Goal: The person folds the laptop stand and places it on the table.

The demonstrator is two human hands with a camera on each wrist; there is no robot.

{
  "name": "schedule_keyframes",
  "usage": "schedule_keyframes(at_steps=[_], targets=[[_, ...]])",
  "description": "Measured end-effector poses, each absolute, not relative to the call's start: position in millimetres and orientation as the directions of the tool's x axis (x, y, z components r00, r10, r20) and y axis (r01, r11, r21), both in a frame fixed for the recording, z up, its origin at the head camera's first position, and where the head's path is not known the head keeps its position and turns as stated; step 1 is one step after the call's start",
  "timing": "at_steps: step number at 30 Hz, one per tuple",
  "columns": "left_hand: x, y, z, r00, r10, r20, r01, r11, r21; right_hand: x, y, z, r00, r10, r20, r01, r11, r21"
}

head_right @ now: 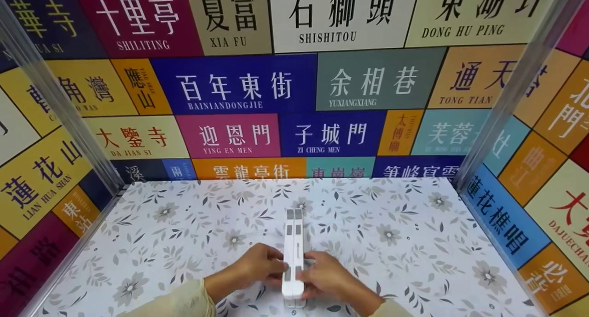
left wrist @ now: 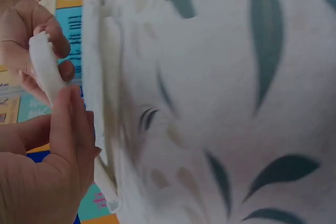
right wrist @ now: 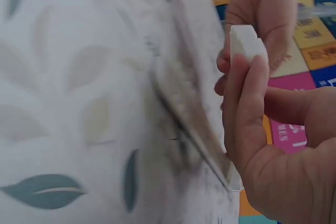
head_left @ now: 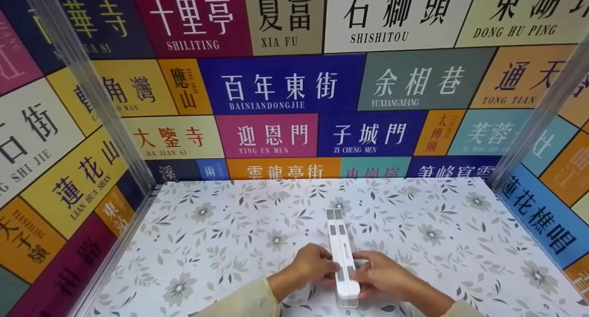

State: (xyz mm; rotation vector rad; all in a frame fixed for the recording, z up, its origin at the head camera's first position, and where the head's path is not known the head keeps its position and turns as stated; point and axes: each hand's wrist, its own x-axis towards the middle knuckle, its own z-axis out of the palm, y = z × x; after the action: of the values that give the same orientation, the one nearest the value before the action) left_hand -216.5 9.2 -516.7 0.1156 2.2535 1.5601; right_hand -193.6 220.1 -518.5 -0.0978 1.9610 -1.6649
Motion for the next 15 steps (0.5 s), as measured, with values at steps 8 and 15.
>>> schedule_keyframes(at_steps=[8,15], targets=[[-208,13,-530,-0.919,0.391,-0.060,0.222,0.637,0.739,-182,214,-538,-0.894,-0.390,-0.220,0.003,0.486,-0.874],[-176,18,-526,-0.877,0.465,-0.122,0.399,0.845,0.357,-169,219,-540,-0.837,-0.545,0.047,-0.425,0.593,-0.683]])
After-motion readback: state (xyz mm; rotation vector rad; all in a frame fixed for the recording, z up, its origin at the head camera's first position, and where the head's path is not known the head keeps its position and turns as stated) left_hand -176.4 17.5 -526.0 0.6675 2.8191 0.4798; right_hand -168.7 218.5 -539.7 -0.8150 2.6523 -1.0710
